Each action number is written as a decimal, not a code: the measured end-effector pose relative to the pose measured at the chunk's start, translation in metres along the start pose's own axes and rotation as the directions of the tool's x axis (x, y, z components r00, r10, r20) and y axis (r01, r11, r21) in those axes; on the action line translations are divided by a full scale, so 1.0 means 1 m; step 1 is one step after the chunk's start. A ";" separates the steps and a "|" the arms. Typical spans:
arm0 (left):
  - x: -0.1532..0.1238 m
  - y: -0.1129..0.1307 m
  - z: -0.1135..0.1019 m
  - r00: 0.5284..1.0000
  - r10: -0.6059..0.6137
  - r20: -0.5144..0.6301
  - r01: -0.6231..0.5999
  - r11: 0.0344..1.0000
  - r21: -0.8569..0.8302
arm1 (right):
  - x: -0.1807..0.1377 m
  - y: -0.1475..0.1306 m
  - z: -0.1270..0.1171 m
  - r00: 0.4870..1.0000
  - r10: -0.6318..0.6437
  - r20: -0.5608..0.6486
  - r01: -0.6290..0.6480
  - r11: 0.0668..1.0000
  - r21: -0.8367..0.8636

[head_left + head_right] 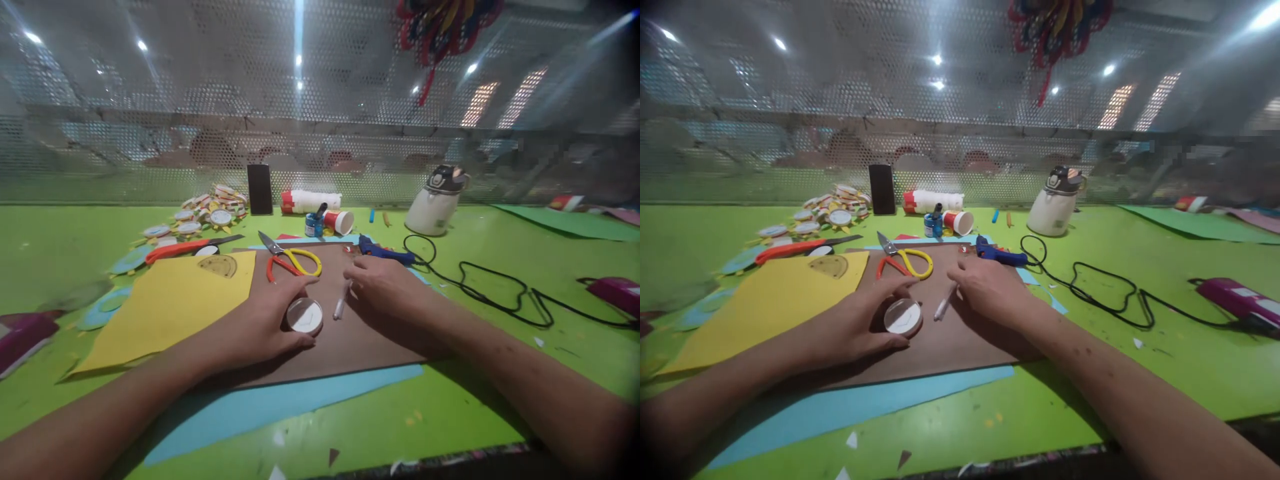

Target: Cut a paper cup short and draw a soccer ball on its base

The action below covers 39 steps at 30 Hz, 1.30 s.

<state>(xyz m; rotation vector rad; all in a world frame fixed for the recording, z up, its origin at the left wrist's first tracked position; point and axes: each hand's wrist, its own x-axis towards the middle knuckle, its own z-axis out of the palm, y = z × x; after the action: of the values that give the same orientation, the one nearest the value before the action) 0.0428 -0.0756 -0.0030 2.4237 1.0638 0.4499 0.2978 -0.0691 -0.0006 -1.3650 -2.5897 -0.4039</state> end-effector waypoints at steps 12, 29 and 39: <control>-0.002 0.003 -0.001 0.999 0.004 0.039 -0.005 1.000 0.019 | -0.005 -0.018 -0.016 0.997 -0.075 0.027 0.073 0.996 0.049; 0.001 0.006 0.007 0.997 0.004 -0.073 -0.010 0.996 -0.093 | 0.008 0.009 -0.025 0.683 0.692 -0.234 -0.011 0.330 0.944; 0.004 0.000 0.004 0.999 -0.034 0.019 0.037 0.979 -0.201 | 0.011 -0.002 -0.023 0.846 0.532 -0.037 0.035 0.014 0.999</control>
<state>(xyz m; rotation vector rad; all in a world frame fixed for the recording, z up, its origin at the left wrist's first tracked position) 0.0468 -0.0736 -0.0061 2.2243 1.0020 0.5008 0.2913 -0.0695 0.0243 -0.8894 -1.3605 0.9805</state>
